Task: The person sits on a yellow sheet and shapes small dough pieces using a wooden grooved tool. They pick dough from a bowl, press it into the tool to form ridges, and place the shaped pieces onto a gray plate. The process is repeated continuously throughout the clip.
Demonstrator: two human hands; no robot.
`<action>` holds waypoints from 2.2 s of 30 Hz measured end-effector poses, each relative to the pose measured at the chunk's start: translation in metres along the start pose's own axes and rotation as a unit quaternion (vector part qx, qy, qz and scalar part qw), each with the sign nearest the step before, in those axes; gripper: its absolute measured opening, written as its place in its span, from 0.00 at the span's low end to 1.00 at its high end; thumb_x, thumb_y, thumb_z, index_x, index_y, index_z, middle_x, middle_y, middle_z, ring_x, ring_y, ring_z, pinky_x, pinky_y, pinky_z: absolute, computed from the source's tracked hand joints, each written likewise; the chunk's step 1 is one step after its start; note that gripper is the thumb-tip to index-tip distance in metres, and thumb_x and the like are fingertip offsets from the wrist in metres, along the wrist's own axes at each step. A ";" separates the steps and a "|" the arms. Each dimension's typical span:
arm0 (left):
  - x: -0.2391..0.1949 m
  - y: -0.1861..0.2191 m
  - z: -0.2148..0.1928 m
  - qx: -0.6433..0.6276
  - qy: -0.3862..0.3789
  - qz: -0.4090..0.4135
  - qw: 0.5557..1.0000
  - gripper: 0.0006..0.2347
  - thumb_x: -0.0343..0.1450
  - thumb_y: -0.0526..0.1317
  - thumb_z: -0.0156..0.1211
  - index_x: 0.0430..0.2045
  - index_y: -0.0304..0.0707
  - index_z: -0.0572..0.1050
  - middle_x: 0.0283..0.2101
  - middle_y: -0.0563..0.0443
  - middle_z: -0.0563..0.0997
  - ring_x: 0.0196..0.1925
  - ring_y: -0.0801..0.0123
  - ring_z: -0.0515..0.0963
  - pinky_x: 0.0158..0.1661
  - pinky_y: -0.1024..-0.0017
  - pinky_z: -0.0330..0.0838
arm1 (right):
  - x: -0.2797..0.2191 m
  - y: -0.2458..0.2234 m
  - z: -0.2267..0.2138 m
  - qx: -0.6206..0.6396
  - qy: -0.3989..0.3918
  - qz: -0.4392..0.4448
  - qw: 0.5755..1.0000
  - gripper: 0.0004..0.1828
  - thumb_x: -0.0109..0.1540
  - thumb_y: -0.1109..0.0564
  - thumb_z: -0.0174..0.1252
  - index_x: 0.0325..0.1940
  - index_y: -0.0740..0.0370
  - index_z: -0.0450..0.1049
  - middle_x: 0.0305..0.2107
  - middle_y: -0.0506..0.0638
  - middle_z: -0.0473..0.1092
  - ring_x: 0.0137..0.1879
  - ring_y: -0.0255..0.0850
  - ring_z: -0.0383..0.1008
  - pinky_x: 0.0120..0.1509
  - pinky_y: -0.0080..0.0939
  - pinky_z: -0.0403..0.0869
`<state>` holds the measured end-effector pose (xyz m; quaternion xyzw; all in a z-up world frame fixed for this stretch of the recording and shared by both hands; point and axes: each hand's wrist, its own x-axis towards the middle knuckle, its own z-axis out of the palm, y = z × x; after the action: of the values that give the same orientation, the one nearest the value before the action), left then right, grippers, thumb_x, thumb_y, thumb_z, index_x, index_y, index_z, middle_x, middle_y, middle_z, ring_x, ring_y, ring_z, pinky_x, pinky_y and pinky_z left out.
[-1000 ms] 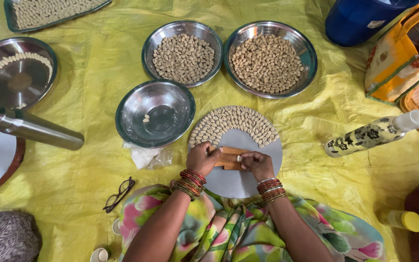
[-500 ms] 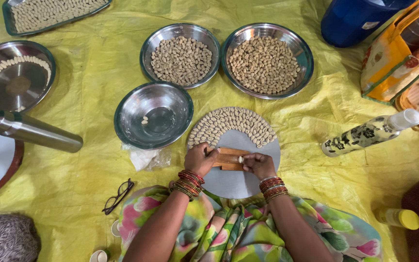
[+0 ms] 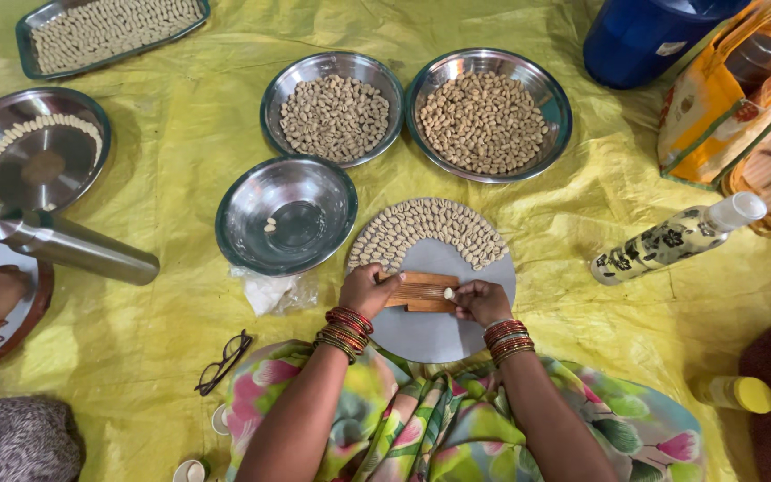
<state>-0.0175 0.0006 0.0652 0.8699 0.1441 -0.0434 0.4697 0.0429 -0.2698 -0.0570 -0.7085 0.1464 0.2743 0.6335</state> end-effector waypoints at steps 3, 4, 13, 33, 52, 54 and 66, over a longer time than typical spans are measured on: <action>0.002 -0.006 -0.002 0.009 -0.002 0.010 1.000 0.19 0.63 0.56 0.68 0.27 0.37 0.81 0.27 0.40 0.83 0.29 0.52 0.82 0.36 0.59 0.75 | 0.004 0.004 -0.004 0.009 -0.016 0.003 1.000 0.02 0.61 0.65 0.62 0.37 0.67 0.79 0.29 0.51 0.78 0.29 0.37 0.77 0.37 0.37 0.81; 0.003 -0.007 -0.004 0.010 -0.002 0.015 1.000 0.19 0.63 0.56 0.68 0.28 0.38 0.81 0.27 0.41 0.83 0.30 0.53 0.82 0.37 0.59 0.75 | 0.004 0.004 -0.007 0.014 -0.023 0.003 1.000 0.03 0.62 0.66 0.60 0.38 0.67 0.79 0.30 0.51 0.79 0.30 0.37 0.78 0.38 0.37 0.82; 0.006 -0.007 -0.017 0.090 -0.101 -0.125 0.983 0.22 0.64 0.62 0.63 0.30 0.41 0.83 0.29 0.43 0.85 0.34 0.58 0.86 0.41 0.60 0.78 | -0.036 -0.023 0.021 -0.078 0.026 -0.154 0.985 0.08 0.66 0.56 0.61 0.45 0.63 0.79 0.30 0.51 0.75 0.35 0.37 0.75 0.41 0.39 0.80; 0.011 0.012 -0.103 -0.094 0.230 0.031 0.968 0.27 0.66 0.40 0.70 0.60 0.41 0.68 0.38 0.47 0.80 0.37 0.68 0.81 0.38 0.70 0.77 | -0.051 -0.028 0.043 -0.238 0.111 -0.276 0.925 0.11 0.55 0.62 0.67 0.41 0.61 0.80 0.34 0.51 0.78 0.38 0.40 0.79 0.47 0.40 0.78; 0.082 -0.097 -0.107 -0.590 0.490 0.042 0.641 0.20 0.61 0.21 0.65 0.46 0.33 0.70 0.40 0.50 0.74 0.39 0.67 0.78 0.40 0.68 0.82 | -0.033 -0.031 0.057 -0.027 -0.144 -0.044 0.988 0.13 0.59 0.66 0.63 0.48 0.66 0.79 0.36 0.49 0.78 0.41 0.36 0.78 0.51 0.38 0.79; 0.086 -0.097 -0.108 -0.616 0.484 0.055 0.619 0.21 0.62 0.20 0.63 0.47 0.33 0.70 0.41 0.50 0.74 0.40 0.68 0.79 0.41 0.70 0.82 | -0.032 -0.060 0.078 -0.085 -0.160 -0.097 0.979 0.12 0.60 0.62 0.63 0.48 0.63 0.79 0.34 0.47 0.78 0.38 0.35 0.76 0.47 0.36 0.78; 0.058 -0.059 -0.125 -0.665 0.489 -0.025 0.564 0.18 0.65 0.22 0.58 0.49 0.34 0.70 0.46 0.48 0.73 0.45 0.67 0.77 0.45 0.70 0.77 | 0.105 -0.182 0.292 -0.337 -0.219 -0.212 0.890 0.08 0.56 0.61 0.66 0.39 0.59 0.82 0.36 0.49 0.82 0.42 0.36 0.83 0.50 0.37 0.80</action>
<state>0.0135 0.1464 0.0749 0.1955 0.3613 0.4848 0.7721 0.1695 0.0591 0.0174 -0.8156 -0.2517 0.3145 0.4153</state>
